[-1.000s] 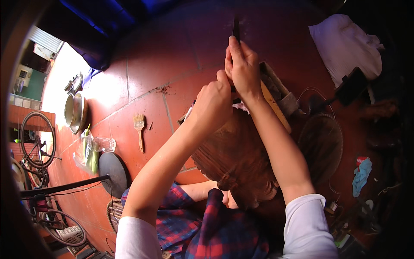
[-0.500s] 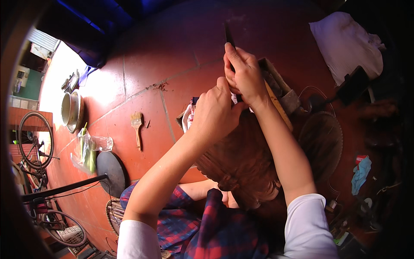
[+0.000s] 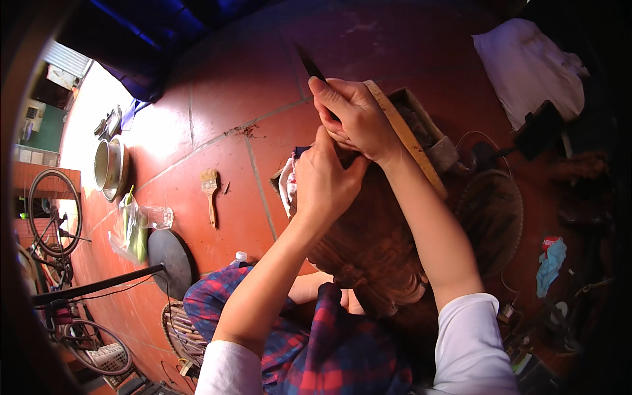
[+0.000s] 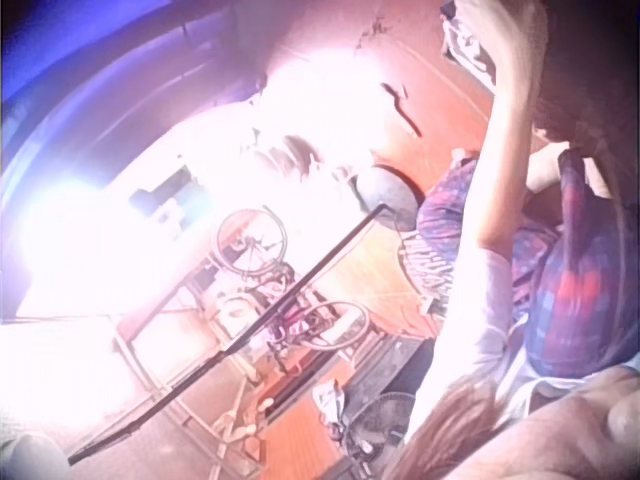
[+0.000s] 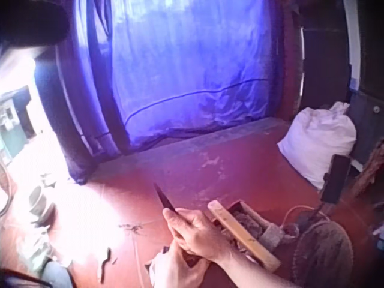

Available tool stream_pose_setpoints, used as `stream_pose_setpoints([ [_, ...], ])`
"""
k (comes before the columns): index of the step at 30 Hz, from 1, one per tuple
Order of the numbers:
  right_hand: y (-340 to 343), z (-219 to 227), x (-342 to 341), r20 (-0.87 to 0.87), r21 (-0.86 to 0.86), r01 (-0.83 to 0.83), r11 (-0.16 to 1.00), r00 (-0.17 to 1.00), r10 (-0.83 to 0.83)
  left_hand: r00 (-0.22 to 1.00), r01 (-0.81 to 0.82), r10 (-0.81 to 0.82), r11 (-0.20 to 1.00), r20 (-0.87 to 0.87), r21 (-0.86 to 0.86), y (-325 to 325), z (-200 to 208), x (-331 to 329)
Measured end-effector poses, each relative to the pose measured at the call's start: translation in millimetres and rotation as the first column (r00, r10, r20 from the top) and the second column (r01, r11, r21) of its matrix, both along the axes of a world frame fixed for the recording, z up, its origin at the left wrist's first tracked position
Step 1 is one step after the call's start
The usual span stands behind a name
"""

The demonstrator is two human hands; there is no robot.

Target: The person carves a wooden object using a chisel and a wooden mallet. They hold the object steady with one hand while striking the chisel with the mallet to shape the wood. The person occasionally pauses to inspect the work or adjust their grip.

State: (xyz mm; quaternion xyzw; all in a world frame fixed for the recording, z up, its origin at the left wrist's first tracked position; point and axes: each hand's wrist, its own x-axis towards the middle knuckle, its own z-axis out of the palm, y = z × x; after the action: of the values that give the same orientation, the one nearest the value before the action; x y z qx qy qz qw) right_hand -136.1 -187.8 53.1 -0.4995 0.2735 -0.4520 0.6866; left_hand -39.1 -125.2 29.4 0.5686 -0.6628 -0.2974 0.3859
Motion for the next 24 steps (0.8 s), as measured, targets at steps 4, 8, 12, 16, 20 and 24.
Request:
stream_pose_setpoints([
  [4, 6, 8, 0, -0.002, -0.051, -0.034, 0.998, 0.999, 0.034, 0.996, 0.011, -0.006, 0.999, -0.091, 0.051, 2, 5, 8],
  [8, 5, -3, -1, -0.020, 0.046, -0.105, 0.993, 0.994, 0.106, 0.996, 0.011, -0.015, 0.999, 0.092, 0.051, 11, 6, 1],
  [12, -12, 0, 21, 0.107, -0.015, -0.041, 0.999, 0.993, 0.042, 0.956, -0.072, 0.067, 0.997, -0.285, -0.007, -1, -10, 10],
  [16, 2, 2, 6, -0.056, 0.028, -0.148, 0.989, 0.987, 0.150, 0.995, 0.084, -0.078, 0.991, 0.061, -0.106, 12, -3, 12],
  [20, -12, -3, 10, 0.044, 0.050, -0.040, 0.998, 0.998, 0.038, 0.964, 0.006, -0.016, 0.999, -0.265, -0.038, -4, -12, 6],
  [24, 0, 26, 28, 0.094, -0.094, -0.031, 0.995, 0.995, 0.039, 0.968, 0.064, -0.087, 0.993, -0.235, -0.102, -5, 12, 36],
])
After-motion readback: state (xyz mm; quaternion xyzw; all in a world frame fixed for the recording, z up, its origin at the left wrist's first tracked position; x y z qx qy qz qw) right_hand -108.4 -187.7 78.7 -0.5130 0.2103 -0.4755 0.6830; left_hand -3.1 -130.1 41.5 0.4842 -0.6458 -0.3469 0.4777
